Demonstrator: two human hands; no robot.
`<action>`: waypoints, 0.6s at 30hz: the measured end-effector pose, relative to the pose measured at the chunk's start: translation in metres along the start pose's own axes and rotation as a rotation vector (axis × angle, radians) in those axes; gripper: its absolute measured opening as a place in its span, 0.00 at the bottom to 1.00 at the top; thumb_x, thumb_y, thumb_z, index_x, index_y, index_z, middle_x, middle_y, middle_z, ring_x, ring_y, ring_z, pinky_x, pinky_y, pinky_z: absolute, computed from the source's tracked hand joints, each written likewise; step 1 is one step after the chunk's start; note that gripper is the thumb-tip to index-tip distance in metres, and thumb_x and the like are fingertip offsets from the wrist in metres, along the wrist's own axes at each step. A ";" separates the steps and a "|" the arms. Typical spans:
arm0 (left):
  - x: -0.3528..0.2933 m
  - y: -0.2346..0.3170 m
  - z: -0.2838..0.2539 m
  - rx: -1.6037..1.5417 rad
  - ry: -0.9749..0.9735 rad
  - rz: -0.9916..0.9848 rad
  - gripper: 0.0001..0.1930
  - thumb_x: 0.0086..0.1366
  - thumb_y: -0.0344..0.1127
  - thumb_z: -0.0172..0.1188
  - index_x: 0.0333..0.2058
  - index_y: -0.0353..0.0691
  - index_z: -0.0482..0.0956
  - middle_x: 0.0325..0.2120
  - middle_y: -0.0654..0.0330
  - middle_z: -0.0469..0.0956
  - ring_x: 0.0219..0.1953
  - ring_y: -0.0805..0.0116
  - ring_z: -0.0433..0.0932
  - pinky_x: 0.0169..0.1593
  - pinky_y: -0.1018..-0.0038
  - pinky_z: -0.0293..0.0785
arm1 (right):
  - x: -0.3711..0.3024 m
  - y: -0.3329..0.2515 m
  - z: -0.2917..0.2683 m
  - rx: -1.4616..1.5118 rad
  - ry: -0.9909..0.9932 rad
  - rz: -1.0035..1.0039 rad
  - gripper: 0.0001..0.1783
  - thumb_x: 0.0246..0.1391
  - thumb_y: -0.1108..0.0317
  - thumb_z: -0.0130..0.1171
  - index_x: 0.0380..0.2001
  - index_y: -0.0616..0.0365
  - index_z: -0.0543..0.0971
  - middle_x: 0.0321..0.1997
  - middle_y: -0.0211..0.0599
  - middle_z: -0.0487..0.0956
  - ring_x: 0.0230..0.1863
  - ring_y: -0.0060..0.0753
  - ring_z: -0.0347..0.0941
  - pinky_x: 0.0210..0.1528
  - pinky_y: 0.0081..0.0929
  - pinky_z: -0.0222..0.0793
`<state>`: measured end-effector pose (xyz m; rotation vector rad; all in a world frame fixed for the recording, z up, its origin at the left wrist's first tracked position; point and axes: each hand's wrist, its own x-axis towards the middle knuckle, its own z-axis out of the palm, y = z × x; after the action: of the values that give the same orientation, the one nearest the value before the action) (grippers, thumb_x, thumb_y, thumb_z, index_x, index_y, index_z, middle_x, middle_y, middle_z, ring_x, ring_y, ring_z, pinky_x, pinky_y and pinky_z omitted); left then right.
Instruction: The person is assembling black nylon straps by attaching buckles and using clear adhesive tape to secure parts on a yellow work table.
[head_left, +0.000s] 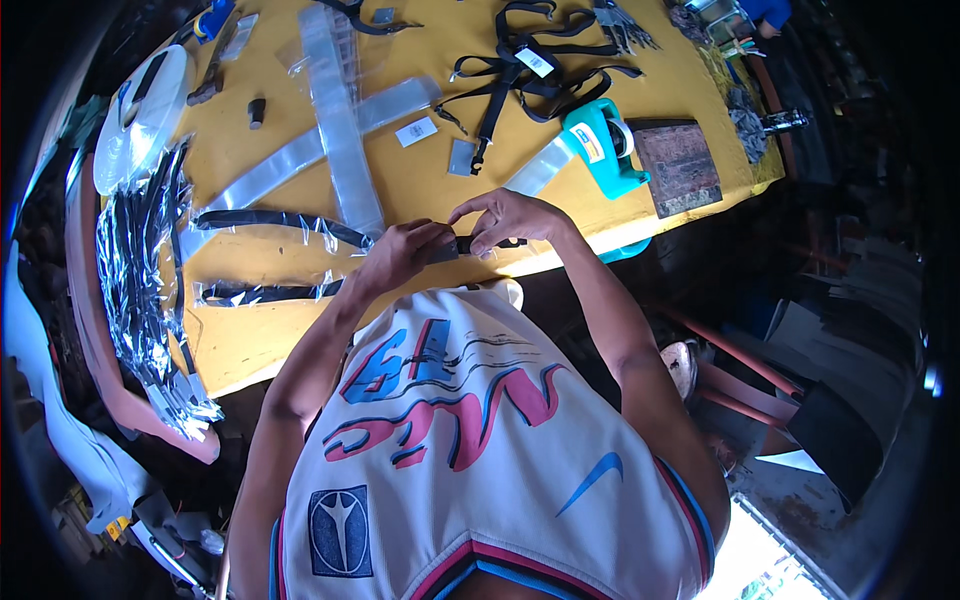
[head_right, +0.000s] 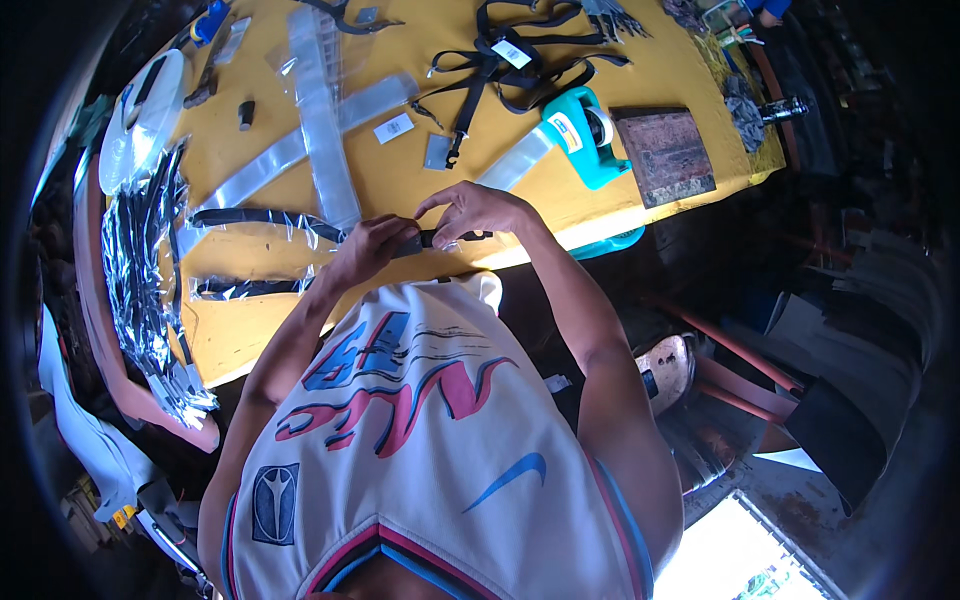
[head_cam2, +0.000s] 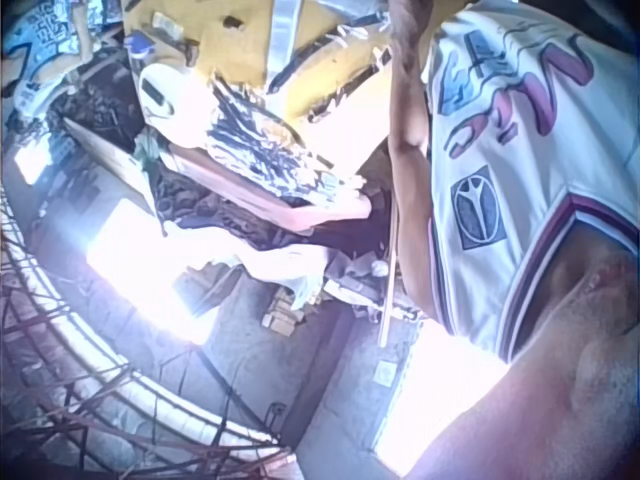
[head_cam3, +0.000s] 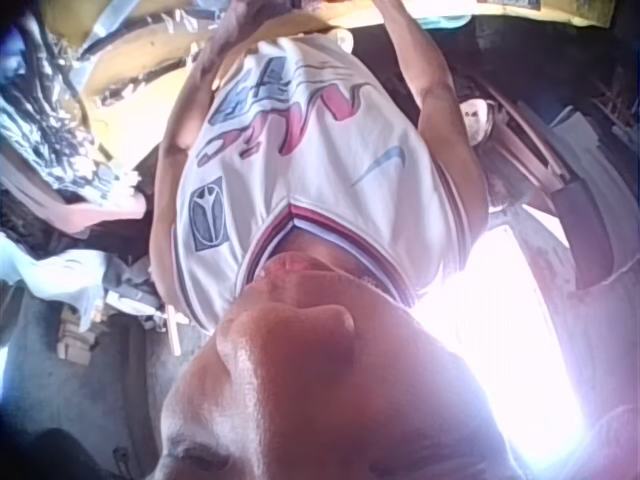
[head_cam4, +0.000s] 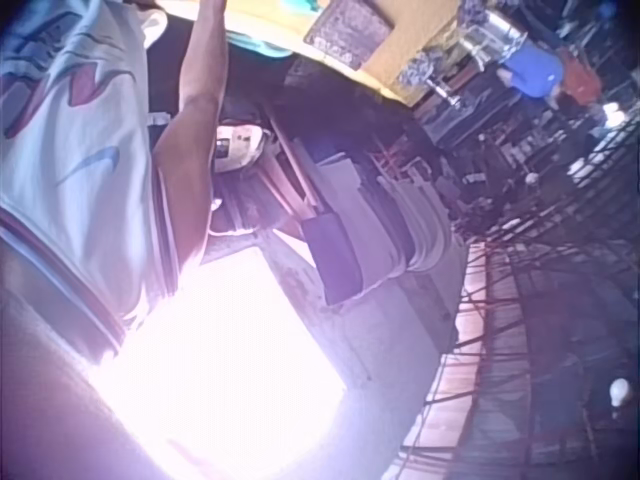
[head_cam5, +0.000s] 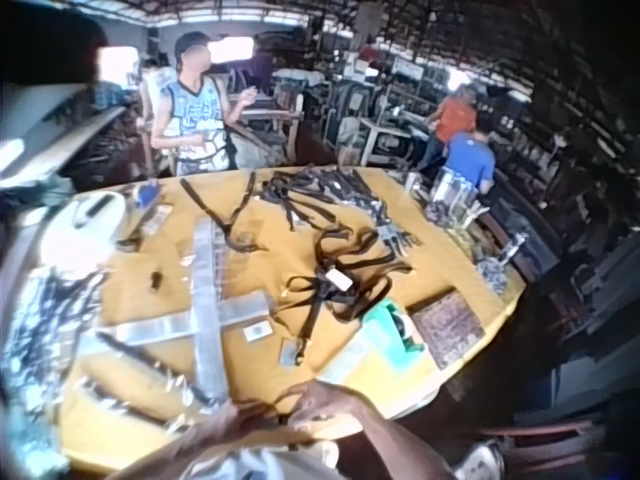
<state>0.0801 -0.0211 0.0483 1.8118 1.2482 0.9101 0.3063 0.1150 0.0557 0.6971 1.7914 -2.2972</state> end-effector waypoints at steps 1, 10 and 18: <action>0.000 0.001 -0.002 0.045 -0.030 0.014 0.09 0.70 0.32 0.57 0.43 0.34 0.80 0.36 0.48 0.82 0.35 0.47 0.82 0.39 0.62 0.77 | 0.000 -0.004 0.001 0.018 -0.007 -0.008 0.35 0.48 0.72 0.72 0.59 0.69 0.70 0.35 0.46 0.86 0.35 0.26 0.82 0.40 0.20 0.74; -0.002 0.003 -0.002 0.046 0.034 -0.097 0.08 0.70 0.30 0.55 0.46 0.37 0.72 0.35 0.50 0.81 0.38 0.43 0.82 0.40 0.59 0.77 | 0.003 -0.008 0.012 0.090 0.095 -0.029 0.33 0.47 0.76 0.70 0.58 0.65 0.72 0.37 0.51 0.85 0.38 0.29 0.84 0.43 0.21 0.77; -0.004 0.005 0.002 0.011 0.132 -0.046 0.09 0.70 0.29 0.54 0.47 0.37 0.70 0.33 0.47 0.80 0.36 0.43 0.82 0.38 0.58 0.76 | 0.002 -0.017 0.014 -0.078 0.109 0.012 0.32 0.49 0.75 0.70 0.58 0.66 0.72 0.37 0.49 0.86 0.39 0.29 0.84 0.42 0.22 0.76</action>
<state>0.0832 -0.0265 0.0511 1.7477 1.3736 1.0120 0.2940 0.1071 0.0718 0.8318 1.9065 -2.2079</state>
